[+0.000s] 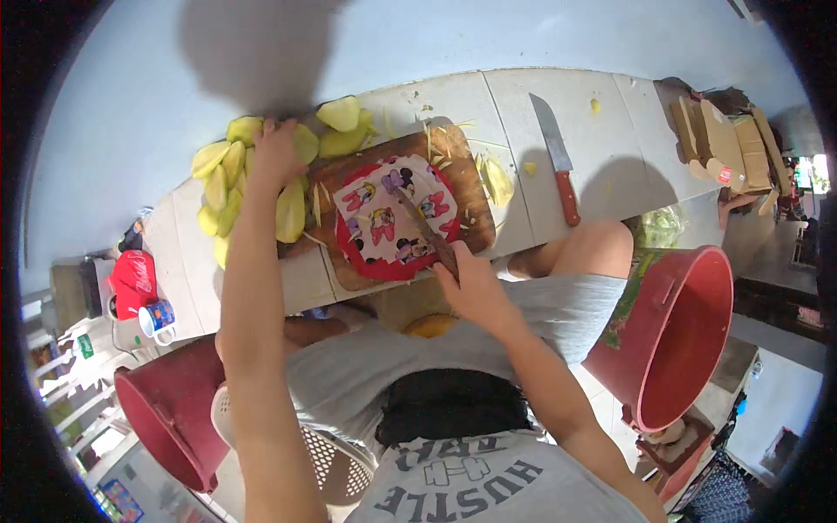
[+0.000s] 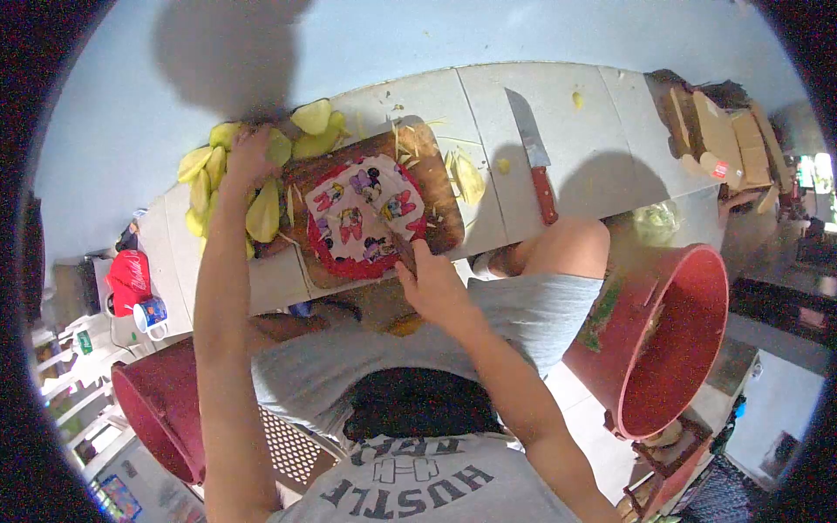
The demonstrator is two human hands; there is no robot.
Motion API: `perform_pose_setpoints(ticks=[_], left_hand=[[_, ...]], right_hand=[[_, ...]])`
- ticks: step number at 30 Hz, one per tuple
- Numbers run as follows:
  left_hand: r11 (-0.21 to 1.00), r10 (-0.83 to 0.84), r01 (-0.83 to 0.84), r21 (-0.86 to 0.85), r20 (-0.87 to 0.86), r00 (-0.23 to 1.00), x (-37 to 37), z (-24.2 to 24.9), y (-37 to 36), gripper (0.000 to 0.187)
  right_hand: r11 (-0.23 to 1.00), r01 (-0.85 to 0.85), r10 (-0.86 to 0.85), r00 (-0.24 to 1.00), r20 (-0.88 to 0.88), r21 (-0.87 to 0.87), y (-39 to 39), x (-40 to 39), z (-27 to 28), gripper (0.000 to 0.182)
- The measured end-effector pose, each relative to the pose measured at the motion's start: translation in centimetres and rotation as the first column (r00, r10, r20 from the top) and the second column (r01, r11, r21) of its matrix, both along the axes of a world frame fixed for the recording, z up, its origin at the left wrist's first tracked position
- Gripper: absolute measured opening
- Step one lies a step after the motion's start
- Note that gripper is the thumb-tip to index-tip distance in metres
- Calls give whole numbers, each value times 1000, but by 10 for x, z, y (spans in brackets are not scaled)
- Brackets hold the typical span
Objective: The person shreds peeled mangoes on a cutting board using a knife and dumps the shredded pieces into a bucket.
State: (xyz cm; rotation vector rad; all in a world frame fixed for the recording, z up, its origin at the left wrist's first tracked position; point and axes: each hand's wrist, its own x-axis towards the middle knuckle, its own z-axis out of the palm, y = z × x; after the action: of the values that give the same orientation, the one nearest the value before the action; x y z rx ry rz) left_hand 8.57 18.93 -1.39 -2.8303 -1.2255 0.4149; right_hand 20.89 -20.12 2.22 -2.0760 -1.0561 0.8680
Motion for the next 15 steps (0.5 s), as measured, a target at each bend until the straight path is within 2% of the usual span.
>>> perform_pose_setpoints(ticks=[1, 3, 4, 6, 9, 11, 15], left_hand=[[997, -68, 59, 58, 164, 984, -15, -21, 2, 93], [999, -8, 29, -31, 544, 839, -29, -8, -37, 92], [980, 155, -15, -199, 712, 684, -29, 17, -85, 91], [942, 253, 47, -331, 798, 548, -32, 17, -135, 98], [933, 237, 116, -340, 826, 511, -16, 30, -194, 96], [977, 76, 145, -159, 884, 461, -10, 16, -215, 90], [955, 41, 241, -173, 882, 470, -18, -7, -241, 79]], right_hand=[[1000, 2, -2, 1000, 2, 6, 0, 2, 0, 30], [1000, 13, -13, 1000, 0, 16, -2, 4, -2, 30], [999, 3, -3, 1000, 2, 37, -3, 4, -5, 31], [998, 3, -3, 1000, 5, 58, -2, 3, -6, 32], [998, 3, -3, 1000, -11, 60, -1, -5, 4, 34], [997, -22, 26, 998, -55, 74, -4, -11, 7, 37], [998, 13, -8, 997, -82, 59, -11, -13, 7, 42]])
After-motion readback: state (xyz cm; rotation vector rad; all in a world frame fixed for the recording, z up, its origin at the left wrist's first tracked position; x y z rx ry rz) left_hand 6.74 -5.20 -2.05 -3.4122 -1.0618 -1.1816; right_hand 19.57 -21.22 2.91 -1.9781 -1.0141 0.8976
